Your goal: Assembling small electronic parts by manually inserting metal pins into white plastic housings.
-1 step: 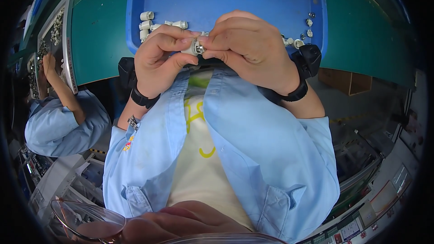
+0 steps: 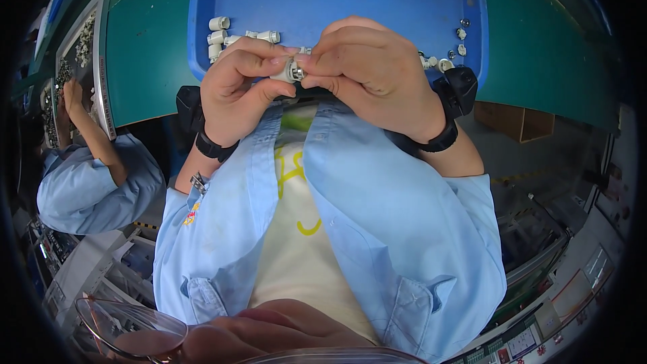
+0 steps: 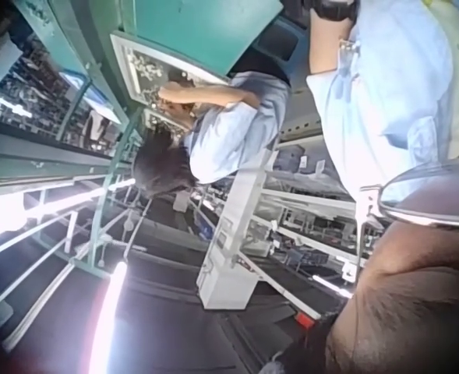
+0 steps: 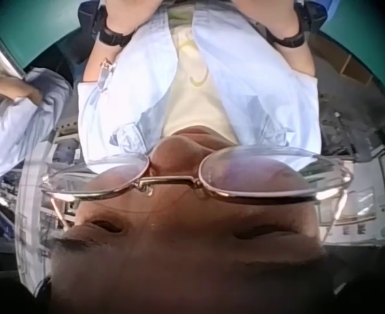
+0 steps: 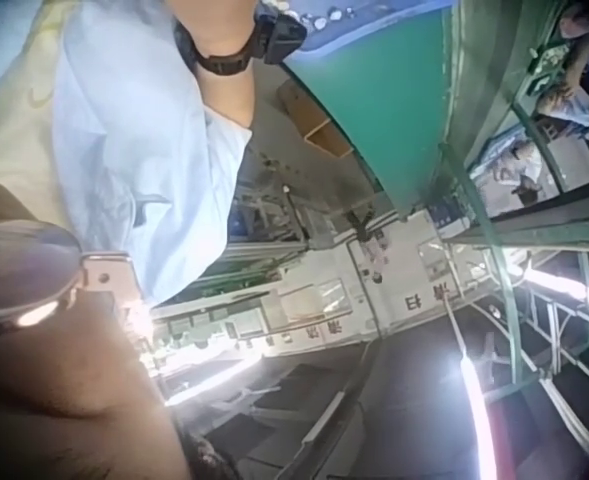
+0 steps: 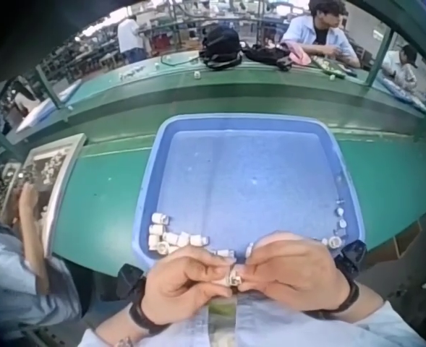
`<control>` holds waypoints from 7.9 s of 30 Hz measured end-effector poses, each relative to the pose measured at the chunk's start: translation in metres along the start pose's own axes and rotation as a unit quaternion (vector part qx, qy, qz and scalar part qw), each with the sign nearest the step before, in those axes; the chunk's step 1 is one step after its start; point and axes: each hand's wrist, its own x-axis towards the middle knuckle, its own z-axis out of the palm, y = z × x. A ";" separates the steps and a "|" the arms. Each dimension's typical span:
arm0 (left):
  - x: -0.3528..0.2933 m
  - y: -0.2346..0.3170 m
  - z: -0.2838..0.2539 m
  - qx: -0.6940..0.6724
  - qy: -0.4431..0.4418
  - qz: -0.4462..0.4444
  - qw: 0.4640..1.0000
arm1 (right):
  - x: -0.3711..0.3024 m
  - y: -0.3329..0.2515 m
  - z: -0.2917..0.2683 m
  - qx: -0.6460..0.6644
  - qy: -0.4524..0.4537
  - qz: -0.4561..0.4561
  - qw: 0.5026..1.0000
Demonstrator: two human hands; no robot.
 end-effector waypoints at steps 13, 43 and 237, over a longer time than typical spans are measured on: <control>-0.009 -0.005 0.007 -0.118 0.075 -0.040 0.989 | -0.004 0.001 0.022 -0.030 0.061 -0.043 0.997; -0.015 0.003 -0.008 -0.111 0.037 -0.056 0.991 | -0.003 -0.013 0.029 0.054 0.050 0.051 0.996; 0.038 0.012 0.032 -0.355 -0.027 -0.233 0.905 | 0.001 -0.002 -0.026 -0.040 0.127 0.013 0.991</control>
